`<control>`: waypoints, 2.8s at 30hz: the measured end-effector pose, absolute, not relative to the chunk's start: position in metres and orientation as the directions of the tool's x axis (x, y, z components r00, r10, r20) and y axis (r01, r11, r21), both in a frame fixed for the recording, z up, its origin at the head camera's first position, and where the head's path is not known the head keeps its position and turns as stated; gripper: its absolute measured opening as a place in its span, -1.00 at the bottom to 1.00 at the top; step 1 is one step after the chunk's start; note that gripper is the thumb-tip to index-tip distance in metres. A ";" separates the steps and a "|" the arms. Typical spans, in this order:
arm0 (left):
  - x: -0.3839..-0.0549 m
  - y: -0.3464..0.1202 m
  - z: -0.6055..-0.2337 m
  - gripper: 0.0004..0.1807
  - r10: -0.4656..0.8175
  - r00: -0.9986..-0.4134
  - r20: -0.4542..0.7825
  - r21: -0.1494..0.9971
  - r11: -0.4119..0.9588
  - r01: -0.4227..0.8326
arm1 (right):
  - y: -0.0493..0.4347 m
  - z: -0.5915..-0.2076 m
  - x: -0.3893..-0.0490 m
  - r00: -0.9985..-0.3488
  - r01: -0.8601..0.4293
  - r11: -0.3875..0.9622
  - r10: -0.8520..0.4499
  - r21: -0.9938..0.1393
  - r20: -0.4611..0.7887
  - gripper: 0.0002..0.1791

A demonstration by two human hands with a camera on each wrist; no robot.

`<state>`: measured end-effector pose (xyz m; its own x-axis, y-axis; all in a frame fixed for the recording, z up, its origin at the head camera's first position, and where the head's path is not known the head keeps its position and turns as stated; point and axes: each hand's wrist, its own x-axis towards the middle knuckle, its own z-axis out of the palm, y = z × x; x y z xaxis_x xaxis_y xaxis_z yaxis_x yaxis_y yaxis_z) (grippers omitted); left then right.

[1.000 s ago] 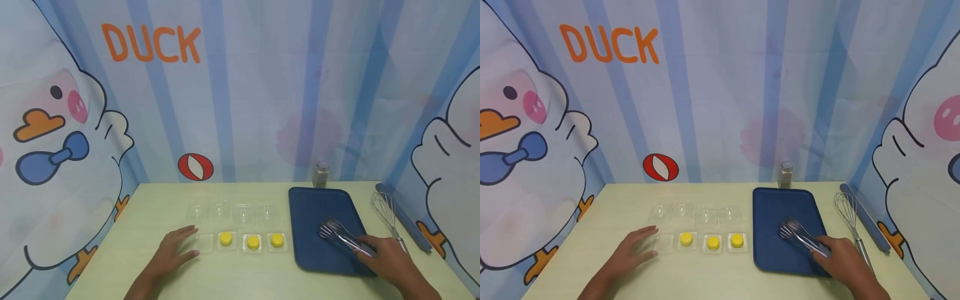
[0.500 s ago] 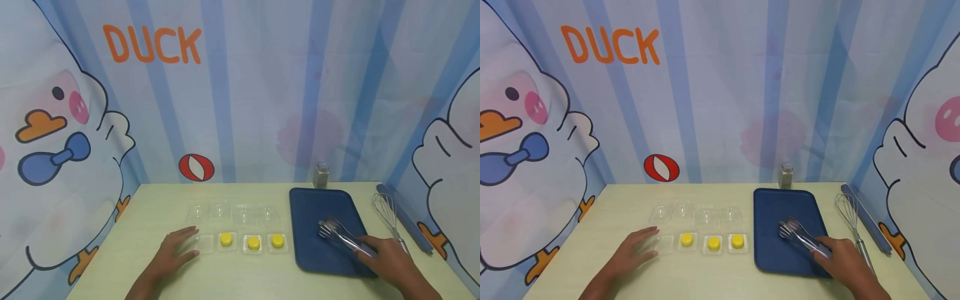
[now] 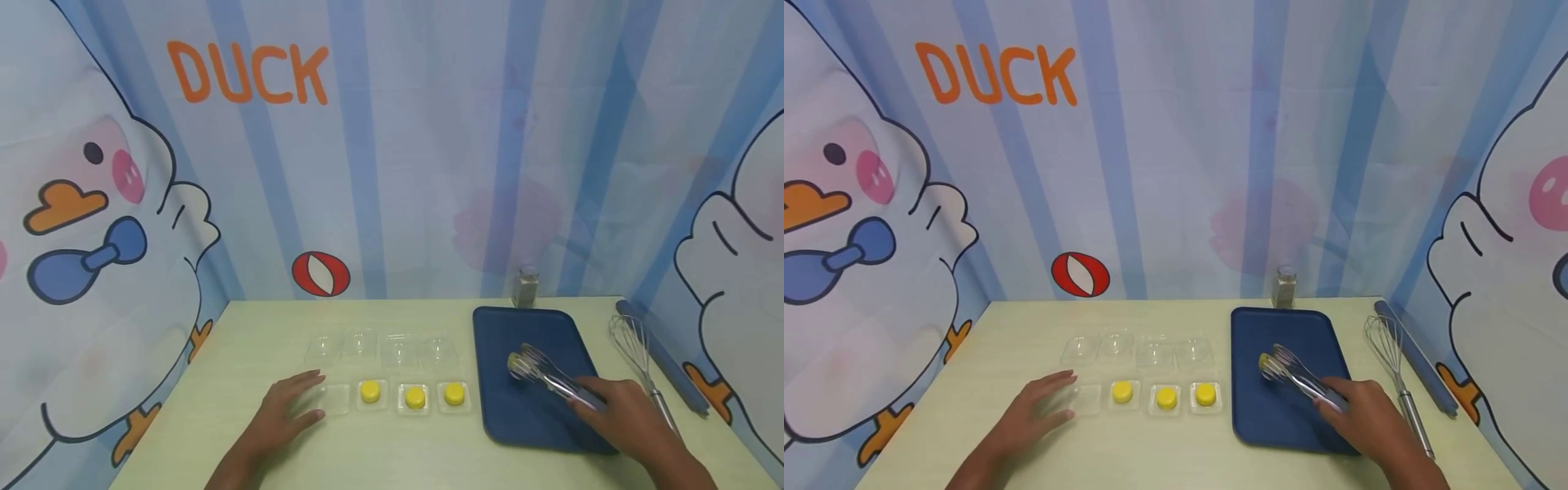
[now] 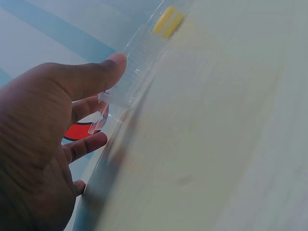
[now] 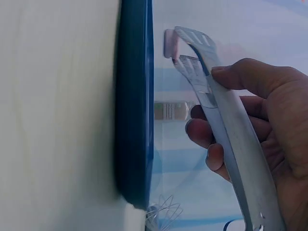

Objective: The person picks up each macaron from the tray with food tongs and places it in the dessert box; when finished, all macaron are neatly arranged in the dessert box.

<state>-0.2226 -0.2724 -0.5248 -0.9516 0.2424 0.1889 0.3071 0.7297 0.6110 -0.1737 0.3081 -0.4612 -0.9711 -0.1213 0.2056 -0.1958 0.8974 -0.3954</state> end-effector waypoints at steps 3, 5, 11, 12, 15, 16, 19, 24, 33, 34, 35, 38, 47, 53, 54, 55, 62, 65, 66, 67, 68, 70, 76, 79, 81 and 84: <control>-0.221 -0.273 -0.524 -0.34 0.239 -0.954 0.183 0.615 0.729 0.300 | 0.304 -0.456 -0.177 -0.971 -0.208 0.892 -0.138 -0.400 0.197 -0.56; -0.221 -0.273 -0.523 -0.34 0.238 -0.955 0.178 0.619 0.727 0.297 | 0.301 -0.453 -0.179 -0.971 -0.215 0.887 -0.151 -0.408 0.184 -0.57; -0.222 -0.273 -0.526 -0.34 0.238 -0.957 0.166 0.624 0.726 0.289 | 0.288 -0.445 -0.183 -0.966 -0.255 0.861 -0.205 -0.440 0.158 -0.58; -0.222 -0.272 -0.526 -0.35 0.237 -0.958 0.163 0.625 0.726 0.286 | 0.286 -0.444 -0.183 -0.962 -0.269 0.856 -0.217 -0.442 0.166 -0.59; -0.222 -0.272 -0.527 -0.34 0.235 -0.959 0.157 0.626 0.727 0.281 | 0.276 -0.442 -0.187 -0.945 -0.322 0.828 -0.255 -0.458 0.204 -0.62; -0.223 -0.272 -0.528 -0.34 0.236 -0.959 0.159 0.624 0.728 0.283 | 0.273 -0.442 -0.188 -0.938 -0.342 0.819 -0.268 -0.461 0.221 -0.63; -0.224 -0.272 -0.528 -0.34 0.240 -0.953 0.186 0.618 0.725 0.303 | 0.261 -0.440 -0.192 -0.920 -0.387 0.793 -0.299 -0.471 0.253 -0.66; -0.225 -0.273 -0.528 -0.35 0.252 -0.938 0.237 0.600 0.721 0.345 | 0.242 -0.438 -0.195 -0.909 -0.417 0.768 -0.337 -0.487 0.246 -0.67; -0.226 -0.274 -0.529 -0.35 0.263 -0.936 0.235 0.594 0.724 0.352 | 0.219 -0.437 -0.203 -0.882 -0.470 0.719 -0.403 -0.511 0.244 -0.69; -0.226 -0.274 -0.529 -0.35 0.264 -0.935 0.235 0.593 0.724 0.354 | 0.216 -0.436 -0.204 -0.879 -0.476 0.712 -0.411 -0.516 0.243 -0.69; -0.226 -0.274 -0.528 -0.35 0.265 -0.935 0.237 0.591 0.724 0.355 | 0.214 -0.436 -0.205 -0.876 -0.480 0.705 -0.417 -0.521 0.243 -0.69; -0.226 -0.274 -0.528 -0.35 0.269 -0.931 0.246 0.583 0.726 0.364 | 0.206 -0.436 -0.208 -0.868 -0.495 0.694 -0.427 -0.523 0.254 -0.70; -0.225 -0.273 -0.526 -0.35 0.267 -0.935 0.233 0.587 0.728 0.354 | 0.177 -0.434 -0.214 -0.834 -0.549 0.652 -0.473 -0.523 0.285 -0.73; -0.226 -0.272 -0.526 -0.35 0.257 -0.944 0.207 0.604 0.725 0.330 | 0.155 -0.436 -0.218 -0.802 -0.592 0.631 -0.525 -0.502 0.285 -0.69; -0.226 -0.272 -0.527 -0.35 0.255 -0.945 0.203 0.606 0.725 0.326 | 0.151 -0.437 -0.219 -0.794 -0.603 0.625 -0.534 -0.496 0.290 -0.69; -0.226 -0.272 -0.527 -0.35 0.251 -0.947 0.200 0.608 0.726 0.321 | 0.147 -0.439 -0.220 -0.787 -0.611 0.622 -0.542 -0.491 0.293 -0.69; -0.226 -0.274 -0.526 -0.35 0.254 -0.945 0.208 0.604 0.727 0.328 | 0.118 -0.439 -0.223 -0.779 -0.614 0.602 -0.569 -0.511 0.264 -0.70; -0.226 -0.274 -0.526 -0.35 0.257 -0.941 0.220 0.599 0.726 0.338 | 0.107 -0.438 -0.225 -0.776 -0.612 0.593 -0.578 -0.524 0.253 -0.72; -0.226 -0.273 -0.526 -0.35 0.257 -0.940 0.226 0.595 0.727 0.342 | 0.103 -0.439 -0.226 -0.772 -0.616 0.585 -0.583 -0.528 0.254 -0.73; -0.225 -0.273 -0.526 -0.35 0.258 -0.938 0.232 0.590 0.729 0.346 | 0.099 -0.439 -0.227 -0.766 -0.623 0.579 -0.588 -0.526 0.260 -0.74; -0.225 -0.273 -0.526 -0.35 0.258 -0.937 0.237 0.585 0.731 0.350 | 0.096 -0.440 -0.227 -0.761 -0.629 0.572 -0.591 -0.527 0.266 -0.75; -0.225 -0.273 -0.526 -0.35 0.261 -0.934 0.243 0.583 0.730 0.355 | 0.088 -0.440 -0.228 -0.754 -0.638 0.563 -0.597 -0.525 0.276 -0.77; -0.223 -0.272 -0.525 -0.35 0.265 -0.931 0.253 0.589 0.721 0.365 | 0.068 -0.442 -0.231 -0.748 -0.647 0.574 -0.606 -0.501 0.271 -0.79; -0.223 -0.272 -0.525 -0.35 0.279 -0.913 0.298 0.566 0.718 0.405 | 0.060 -0.443 -0.231 -0.751 -0.643 0.588 -0.609 -0.490 0.253 -0.80; -0.223 -0.272 -0.526 -0.36 0.289 -0.899 0.328 0.550 0.715 0.431 | 0.056 -0.443 -0.231 -0.752 -0.642 0.597 -0.612 -0.481 0.245 -0.83; -0.224 -0.273 -0.528 -0.36 0.300 -0.884 0.358 0.531 0.714 0.457 | 0.049 -0.443 -0.231 -0.754 -0.639 0.611 -0.616 -0.468 0.226 -0.85</control>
